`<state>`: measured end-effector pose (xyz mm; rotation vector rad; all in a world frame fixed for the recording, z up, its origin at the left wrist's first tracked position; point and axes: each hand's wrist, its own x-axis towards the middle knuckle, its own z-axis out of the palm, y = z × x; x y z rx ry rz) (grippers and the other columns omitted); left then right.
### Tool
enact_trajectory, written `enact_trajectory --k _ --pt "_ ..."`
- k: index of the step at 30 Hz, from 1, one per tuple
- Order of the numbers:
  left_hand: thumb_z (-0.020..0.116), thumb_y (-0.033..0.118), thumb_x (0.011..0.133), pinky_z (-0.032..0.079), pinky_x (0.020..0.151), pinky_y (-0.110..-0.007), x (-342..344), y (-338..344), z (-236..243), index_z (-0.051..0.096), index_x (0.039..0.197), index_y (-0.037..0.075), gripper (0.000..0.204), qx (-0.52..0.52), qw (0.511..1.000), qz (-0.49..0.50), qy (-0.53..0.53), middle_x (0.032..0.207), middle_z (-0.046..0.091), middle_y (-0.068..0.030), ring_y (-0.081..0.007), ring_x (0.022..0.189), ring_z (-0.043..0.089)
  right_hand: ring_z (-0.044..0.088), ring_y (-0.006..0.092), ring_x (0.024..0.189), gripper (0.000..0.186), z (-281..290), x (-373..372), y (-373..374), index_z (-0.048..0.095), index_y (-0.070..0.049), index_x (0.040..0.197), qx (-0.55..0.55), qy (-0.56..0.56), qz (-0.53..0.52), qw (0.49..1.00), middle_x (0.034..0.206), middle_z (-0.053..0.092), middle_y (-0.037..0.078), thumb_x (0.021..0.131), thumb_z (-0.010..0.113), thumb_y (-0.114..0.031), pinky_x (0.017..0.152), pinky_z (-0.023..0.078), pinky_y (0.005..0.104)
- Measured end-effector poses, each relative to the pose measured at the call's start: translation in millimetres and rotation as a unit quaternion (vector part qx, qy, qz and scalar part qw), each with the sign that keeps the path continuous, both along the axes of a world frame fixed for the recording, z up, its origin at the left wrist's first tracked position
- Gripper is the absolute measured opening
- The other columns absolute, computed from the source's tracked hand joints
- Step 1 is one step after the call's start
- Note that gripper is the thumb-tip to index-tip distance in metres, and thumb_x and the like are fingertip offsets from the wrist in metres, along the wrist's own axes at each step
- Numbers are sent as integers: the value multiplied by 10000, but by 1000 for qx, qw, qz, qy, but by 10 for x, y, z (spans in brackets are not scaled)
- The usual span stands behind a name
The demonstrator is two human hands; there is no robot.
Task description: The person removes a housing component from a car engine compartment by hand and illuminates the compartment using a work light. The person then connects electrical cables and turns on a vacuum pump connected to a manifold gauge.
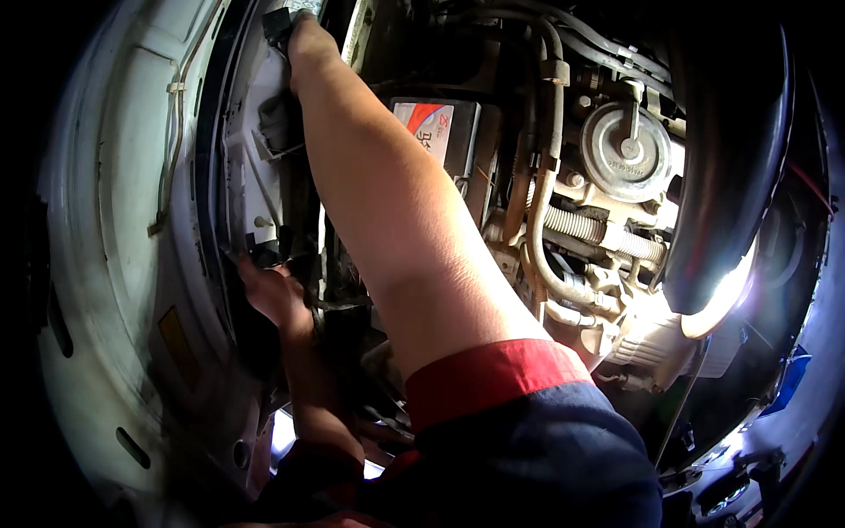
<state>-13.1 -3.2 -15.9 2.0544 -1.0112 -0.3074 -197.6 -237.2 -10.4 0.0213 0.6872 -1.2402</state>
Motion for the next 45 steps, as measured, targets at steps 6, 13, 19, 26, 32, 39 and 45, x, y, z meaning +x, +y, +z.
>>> enact_trajectory --k 6,13,19,26,32,39,45 --pt "460 164 932 508 736 -368 207 -26 -156 531 1170 -38 320 -37 971 -18 -237 955 630 -174 -294 770 616 515 356 1180 740 -141 198 -150 467 52 1325 -61 -43 -19 997 1330 498 264 882 531 -537 1000 395 397" --pt "613 138 839 519 804 -421 169 -28 -128 524 1178 -38 392 20 920 -50 -389 1068 623 -233 -388 930 632 654 215 809 462 -290 236 -232 619 63 1131 -343 500 3 796 983 680 166 868 657 -315 724 523 314" --pt "703 128 764 508 822 -421 223 20 -101 507 1208 -39 513 19 903 -55 -426 1097 602 -231 -405 977 606 618 255 1095 878 10 160 -30 383 128 1258 -81 227 71 968 1209 599 208 658 845 -318 930 493 292" --pt "681 130 763 491 898 -415 362 55 -104 432 1310 -63 632 22 886 -111 -449 1234 534 -265 -425 1068 569 661 272 816 668 27 80 52 571 120 1165 -128 316 83 937 1053 658 205 760 782 -368 700 538 359" --pt "723 203 749 482 940 -413 265 101 -79 355 1384 -65 782 8 905 -96 -413 1281 500 -280 -439 1122 545 646 257 837 613 136 47 124 605 105 1123 -105 281 107 948 1018 665 189 755 788 -350 729 524 362" --pt "608 201 918 479 856 -350 87 40 17 478 1263 -92 471 -92 984 -139 63 1129 597 -188 -272 980 595 648 258 911 579 42 185 20 615 98 1110 -91 269 29 958 1042 663 193 750 793 -318 820 506 349" --pt "562 189 941 475 833 -320 -230 -74 109 543 1211 -89 388 -106 960 -153 207 1119 605 -131 -201 958 590 657 239 1010 628 -34 209 -29 600 79 1136 -99 229 35 968 1109 662 182 680 823 -290 877 514 306"
